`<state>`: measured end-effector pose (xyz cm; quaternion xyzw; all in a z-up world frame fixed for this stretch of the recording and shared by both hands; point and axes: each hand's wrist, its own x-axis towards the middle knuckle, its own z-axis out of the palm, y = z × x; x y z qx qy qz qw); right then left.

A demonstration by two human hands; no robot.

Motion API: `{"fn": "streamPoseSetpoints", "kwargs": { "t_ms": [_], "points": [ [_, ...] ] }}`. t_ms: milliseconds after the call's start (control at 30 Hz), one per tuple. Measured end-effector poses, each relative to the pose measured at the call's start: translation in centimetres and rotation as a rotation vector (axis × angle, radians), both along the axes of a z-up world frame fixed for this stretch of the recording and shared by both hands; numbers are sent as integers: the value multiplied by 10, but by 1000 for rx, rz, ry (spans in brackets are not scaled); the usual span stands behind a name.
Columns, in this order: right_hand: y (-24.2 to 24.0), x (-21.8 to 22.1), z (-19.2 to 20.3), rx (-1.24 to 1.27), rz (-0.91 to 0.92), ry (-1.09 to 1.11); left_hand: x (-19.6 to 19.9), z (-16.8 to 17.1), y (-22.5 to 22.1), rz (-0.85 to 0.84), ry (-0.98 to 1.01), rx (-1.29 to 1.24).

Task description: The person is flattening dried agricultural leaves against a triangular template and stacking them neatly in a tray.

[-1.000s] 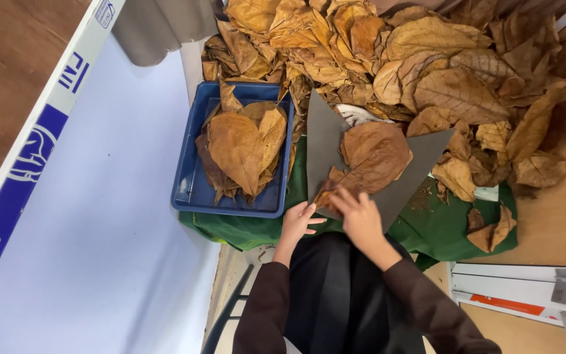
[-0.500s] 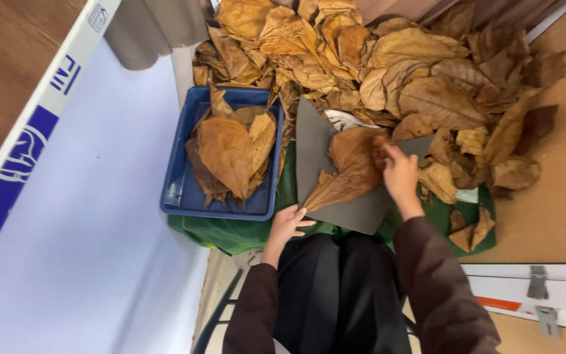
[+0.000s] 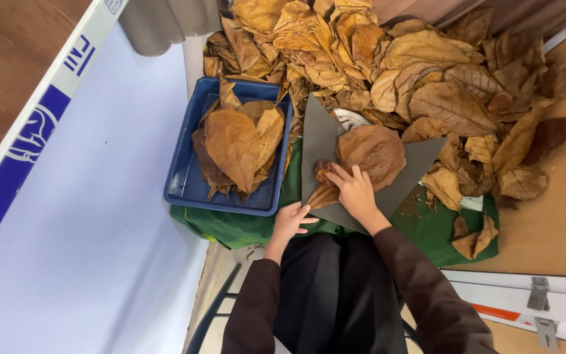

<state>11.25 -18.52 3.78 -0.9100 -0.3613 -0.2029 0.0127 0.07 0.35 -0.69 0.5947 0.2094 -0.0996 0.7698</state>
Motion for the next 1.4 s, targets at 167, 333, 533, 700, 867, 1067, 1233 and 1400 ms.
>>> {"fn": "streamPoseSetpoints", "kwargs": {
  "t_ms": [167, 333, 533, 700, 867, 1067, 1233, 1400],
  "points": [
    [-2, 23, 1, 368, -163, 510, -5, 17, 3, -11, 14, -2],
    [-47, 22, -1, 742, -250, 665, -2, 2, 12, -105, 6, -72],
    [-46, 20, 17, 272, -98, 247, 1, -11, 13, -142, 15, -62],
    [-39, 69, -5, 45, -185, 64, 1, -15, 11, -106, 5, -99],
    [-66, 124, -31, 165, -425, 181, 2, -20, 9, -73, 29, -79],
    [-83, 134, -24, 781, -483, 579, 0, -24, 9, -51, 28, -90],
    [-18, 23, 26, 517, -217, 308, -1, -15, 6, -48, 35, -62],
    [-22, 29, -2, 88, -256, 103, -3, -21, 6, -44, 21, -32]
  ]
}}
